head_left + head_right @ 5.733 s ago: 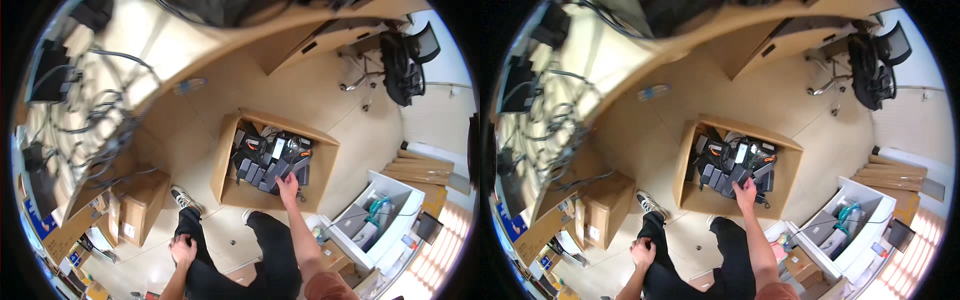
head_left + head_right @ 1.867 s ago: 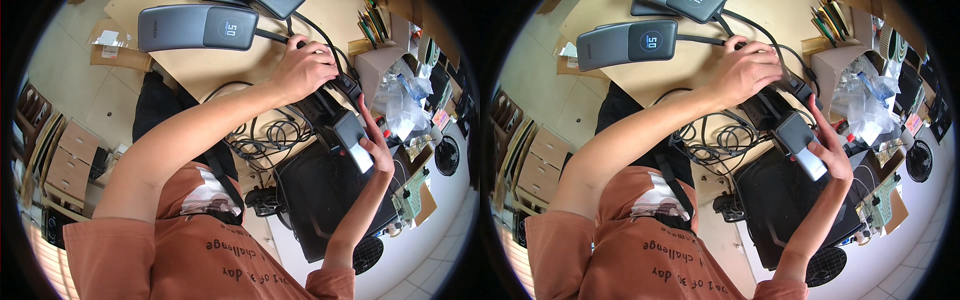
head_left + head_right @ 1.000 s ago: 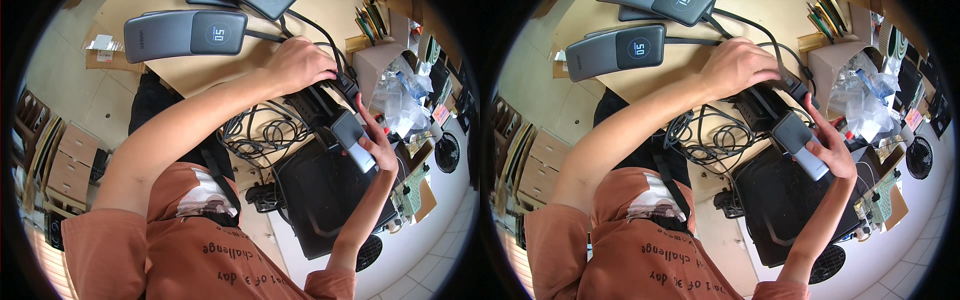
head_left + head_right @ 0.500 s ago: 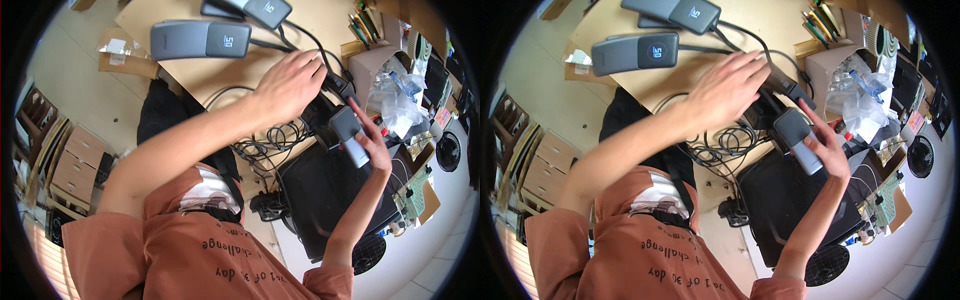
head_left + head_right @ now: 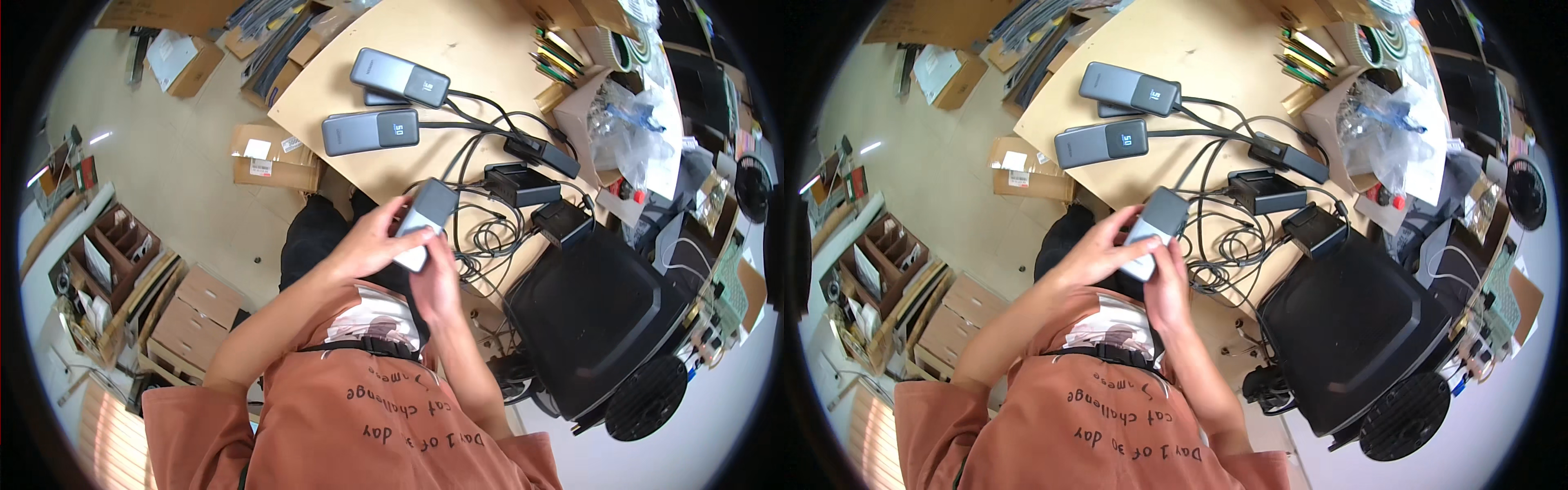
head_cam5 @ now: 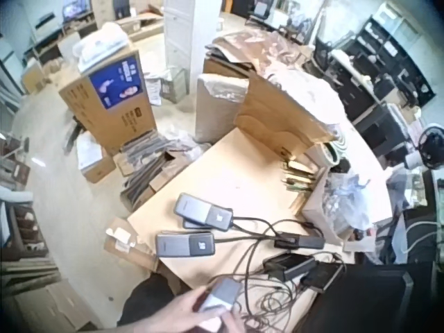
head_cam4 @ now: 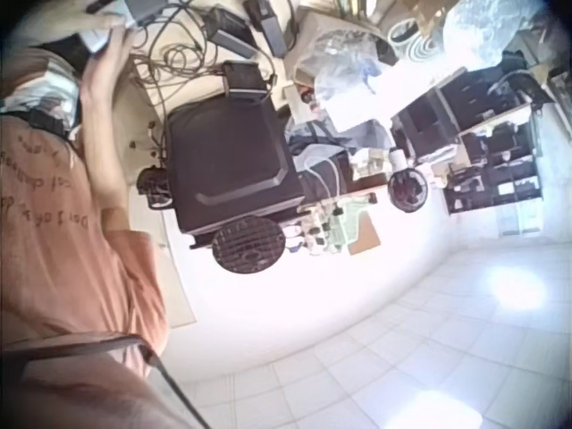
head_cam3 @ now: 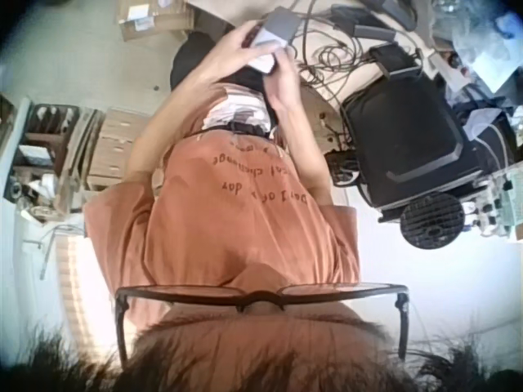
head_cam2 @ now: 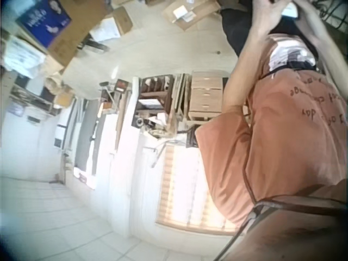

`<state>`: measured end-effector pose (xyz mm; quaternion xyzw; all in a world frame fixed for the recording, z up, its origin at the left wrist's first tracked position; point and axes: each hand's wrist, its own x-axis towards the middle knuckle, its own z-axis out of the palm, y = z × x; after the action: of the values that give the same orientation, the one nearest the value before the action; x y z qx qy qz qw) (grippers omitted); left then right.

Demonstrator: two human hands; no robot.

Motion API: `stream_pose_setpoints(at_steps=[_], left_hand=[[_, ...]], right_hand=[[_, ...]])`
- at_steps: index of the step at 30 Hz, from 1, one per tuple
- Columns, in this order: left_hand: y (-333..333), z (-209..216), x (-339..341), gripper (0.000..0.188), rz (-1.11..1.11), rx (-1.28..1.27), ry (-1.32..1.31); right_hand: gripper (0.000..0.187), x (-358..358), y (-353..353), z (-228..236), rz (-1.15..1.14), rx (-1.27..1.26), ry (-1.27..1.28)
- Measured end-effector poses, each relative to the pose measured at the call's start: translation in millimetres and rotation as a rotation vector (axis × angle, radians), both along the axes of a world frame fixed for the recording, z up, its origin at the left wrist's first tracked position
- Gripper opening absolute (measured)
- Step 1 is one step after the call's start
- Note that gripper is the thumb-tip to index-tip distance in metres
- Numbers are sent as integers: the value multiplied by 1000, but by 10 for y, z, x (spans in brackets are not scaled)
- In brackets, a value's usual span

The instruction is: Connecting and organizing power banks and charging cables on a desk.

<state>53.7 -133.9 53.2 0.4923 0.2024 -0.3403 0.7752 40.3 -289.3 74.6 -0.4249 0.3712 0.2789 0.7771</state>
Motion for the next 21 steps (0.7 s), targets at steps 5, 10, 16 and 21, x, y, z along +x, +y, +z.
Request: stream_pose_setpoints(at_steps=[5,10,16,21], left_hand=[[440,-354,53,67,-54,546,-340],[540,-384,-60,52,-18,602,-367],[889,-475,-841,43,258,381,-78],[1555,-625,-1257,32,320,353,-22]], right_hand=[[34,145,465,-381,149,-88,-13],[36,330,692,-755,55,-198,-39],[38,330,914,-1016,39,-431,-123],[45,427,932,-949,275,-537,-14]])
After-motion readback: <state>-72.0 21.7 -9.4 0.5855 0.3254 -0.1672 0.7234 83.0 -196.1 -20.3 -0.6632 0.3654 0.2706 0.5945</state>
